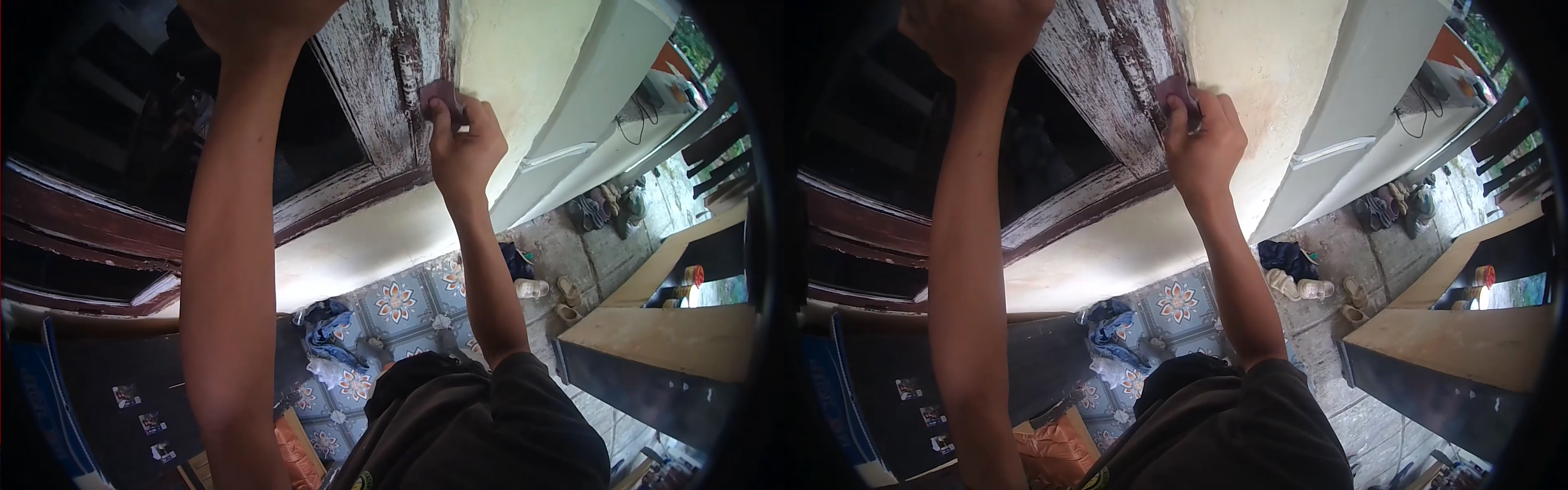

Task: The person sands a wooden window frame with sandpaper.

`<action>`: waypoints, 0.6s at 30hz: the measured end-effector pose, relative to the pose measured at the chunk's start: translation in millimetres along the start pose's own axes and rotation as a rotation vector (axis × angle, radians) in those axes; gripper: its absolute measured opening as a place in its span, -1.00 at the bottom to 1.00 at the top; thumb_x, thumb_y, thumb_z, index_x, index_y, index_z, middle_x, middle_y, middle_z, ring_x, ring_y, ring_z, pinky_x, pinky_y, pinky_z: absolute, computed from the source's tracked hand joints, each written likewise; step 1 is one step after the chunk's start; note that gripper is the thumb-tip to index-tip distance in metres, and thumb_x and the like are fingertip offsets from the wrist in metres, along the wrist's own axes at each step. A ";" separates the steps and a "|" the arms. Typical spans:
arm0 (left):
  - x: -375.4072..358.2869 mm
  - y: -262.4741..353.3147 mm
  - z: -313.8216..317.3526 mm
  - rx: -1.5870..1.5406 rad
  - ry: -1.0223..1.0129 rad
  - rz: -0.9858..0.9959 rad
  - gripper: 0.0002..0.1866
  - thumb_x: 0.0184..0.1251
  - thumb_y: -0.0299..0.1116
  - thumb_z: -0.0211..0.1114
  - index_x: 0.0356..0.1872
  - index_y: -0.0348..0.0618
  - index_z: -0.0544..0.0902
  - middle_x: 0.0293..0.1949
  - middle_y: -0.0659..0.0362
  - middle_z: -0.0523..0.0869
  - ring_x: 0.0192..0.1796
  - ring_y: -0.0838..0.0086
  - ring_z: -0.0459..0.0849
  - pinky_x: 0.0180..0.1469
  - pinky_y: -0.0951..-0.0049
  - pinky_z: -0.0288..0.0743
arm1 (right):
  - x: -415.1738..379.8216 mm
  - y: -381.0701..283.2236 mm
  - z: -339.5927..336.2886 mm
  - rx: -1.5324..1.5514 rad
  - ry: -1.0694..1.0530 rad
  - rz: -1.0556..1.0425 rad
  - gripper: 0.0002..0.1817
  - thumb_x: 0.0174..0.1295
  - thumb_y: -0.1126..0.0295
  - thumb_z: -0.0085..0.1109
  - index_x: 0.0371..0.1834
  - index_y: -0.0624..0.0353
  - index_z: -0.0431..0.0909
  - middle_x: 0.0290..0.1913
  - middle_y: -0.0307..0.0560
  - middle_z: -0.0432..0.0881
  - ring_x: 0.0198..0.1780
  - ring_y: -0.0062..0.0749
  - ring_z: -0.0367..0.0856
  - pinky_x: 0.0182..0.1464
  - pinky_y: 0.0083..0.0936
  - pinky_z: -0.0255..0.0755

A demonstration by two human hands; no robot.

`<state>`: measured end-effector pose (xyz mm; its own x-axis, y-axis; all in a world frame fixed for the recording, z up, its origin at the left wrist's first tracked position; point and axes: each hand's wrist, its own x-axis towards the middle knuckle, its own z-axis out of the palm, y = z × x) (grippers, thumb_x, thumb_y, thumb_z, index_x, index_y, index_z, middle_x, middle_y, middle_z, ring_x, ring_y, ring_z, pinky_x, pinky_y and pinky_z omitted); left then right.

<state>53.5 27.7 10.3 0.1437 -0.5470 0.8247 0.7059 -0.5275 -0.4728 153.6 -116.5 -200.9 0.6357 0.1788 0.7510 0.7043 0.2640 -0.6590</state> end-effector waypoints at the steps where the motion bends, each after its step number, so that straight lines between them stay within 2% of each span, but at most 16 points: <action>1: 1.8 0.2 -0.8 -0.007 -0.005 -0.004 -0.38 0.00 -0.17 0.30 0.24 0.18 0.60 0.42 0.05 0.39 0.38 0.12 0.40 0.35 -0.01 0.19 | -4.4 1.1 -1.7 -0.020 -0.023 0.078 -0.89 0.21 0.52 0.35 -0.22 0.25 0.68 -0.39 -0.15 0.62 -0.41 -0.58 0.63 -0.42 -0.54 0.49; 2: 1.5 -0.4 0.4 0.003 -0.003 -0.008 -0.38 0.00 -0.17 0.30 0.24 0.18 0.60 0.42 0.05 0.39 0.38 0.12 0.40 0.35 -0.01 0.19 | -1.9 -3.1 -1.2 -0.017 -0.029 0.069 -0.89 0.21 0.52 0.35 -0.22 0.25 0.68 -0.39 -0.15 0.62 -0.41 -0.58 0.63 -0.42 -0.54 0.49; 4: -0.2 -0.4 2.9 0.014 0.022 -0.009 -0.38 0.00 -0.17 0.31 0.24 0.19 0.60 0.41 0.05 0.39 0.38 0.14 0.41 0.35 -0.01 0.19 | 8.1 -12.9 -0.9 0.327 0.129 0.174 -0.86 0.16 0.56 0.37 -0.21 0.23 0.69 -0.39 -0.12 0.61 -0.41 -0.48 0.62 -0.39 -0.56 0.51; 5: -1.4 -0.5 1.2 0.018 0.012 -0.015 -0.38 0.00 -0.17 0.31 0.24 0.19 0.60 0.41 0.05 0.39 0.38 0.14 0.41 0.35 -0.01 0.19 | 19.5 -25.4 -4.8 0.216 0.145 0.064 -0.75 0.11 0.61 0.37 -0.13 0.18 0.72 -0.32 -0.10 0.63 -0.42 -0.44 0.61 -0.36 -0.57 0.52; 6: -1.3 -0.7 0.7 0.016 0.010 -0.010 -0.38 0.00 -0.17 0.32 0.24 0.20 0.61 0.41 0.05 0.39 0.37 0.14 0.42 0.35 -0.02 0.19 | 19.2 -23.6 -1.6 0.210 0.137 0.069 -0.75 0.11 0.61 0.37 -0.13 0.18 0.72 -0.32 -0.10 0.63 -0.42 -0.44 0.61 -0.36 -0.57 0.52; 8: -2.4 0.1 2.6 0.010 0.016 -0.015 -0.38 0.00 -0.18 0.33 0.23 0.21 0.61 0.41 0.05 0.39 0.36 0.15 0.42 0.35 -0.03 0.19 | 27.5 -17.3 13.6 -0.030 0.244 -0.301 -0.65 0.09 0.64 0.35 -0.03 0.13 0.74 -0.22 -0.10 0.62 -0.38 -0.47 0.60 -0.36 -0.59 0.52; 9: -2.4 -1.5 4.3 0.017 0.025 -0.008 -0.38 0.00 -0.18 0.34 0.23 0.22 0.61 0.41 0.05 0.40 0.36 0.15 0.43 0.35 -0.04 0.19 | 20.1 -5.6 23.6 -0.066 0.213 -0.334 -0.59 0.07 0.67 0.31 0.02 0.10 0.74 -0.15 -0.10 0.60 -0.35 -0.47 0.61 -0.34 -0.59 0.53; 10: -2.3 -2.7 5.6 0.024 0.035 0.000 -0.39 0.00 -0.19 0.35 0.23 0.23 0.61 0.41 0.06 0.40 0.36 0.15 0.43 0.35 -0.05 0.20 | 8.7 -2.3 27.5 -0.102 0.153 -0.344 -0.58 0.06 0.69 0.31 0.02 0.13 0.74 -0.18 -0.08 0.58 -0.33 -0.45 0.61 -0.31 -0.59 0.52; 13: -3.0 -1.5 4.6 0.039 0.031 0.000 -0.40 0.01 -0.18 0.35 0.22 0.23 0.61 0.41 0.06 0.41 0.36 0.15 0.43 0.35 -0.07 0.20 | -8.3 0.6 27.6 -0.001 0.160 -0.255 -0.60 0.08 0.69 0.30 0.02 0.18 0.72 -0.22 -0.07 0.59 -0.33 -0.44 0.61 -0.30 -0.61 0.52; 15: -3.0 -5.7 9.1 0.059 0.055 0.015 -0.40 0.01 -0.18 0.35 0.22 0.22 0.61 0.41 0.06 0.41 0.37 0.15 0.43 0.35 -0.07 0.20 | -8.1 -1.7 23.9 0.007 0.235 -0.167 -0.64 0.12 0.68 0.29 0.02 0.24 0.70 -0.28 -0.08 0.57 -0.35 -0.45 0.59 -0.34 -0.61 0.48; 18: -3.9 -1.8 5.8 0.027 0.042 0.007 -0.39 0.00 -0.18 0.34 0.22 0.21 0.61 0.42 0.05 0.40 0.37 0.14 0.42 0.36 -0.07 0.20 | 27.3 -25.2 26.3 0.053 0.276 -0.245 -0.67 0.16 0.68 0.26 0.02 0.26 0.69 -0.32 -0.09 0.54 -0.41 -0.46 0.53 -0.38 -0.60 0.44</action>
<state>55.7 34.5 9.7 0.1198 -0.5779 0.8072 0.7238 -0.5057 -0.4694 145.0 -93.4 -162.7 0.5165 -0.1565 0.8419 0.8334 0.3176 -0.4522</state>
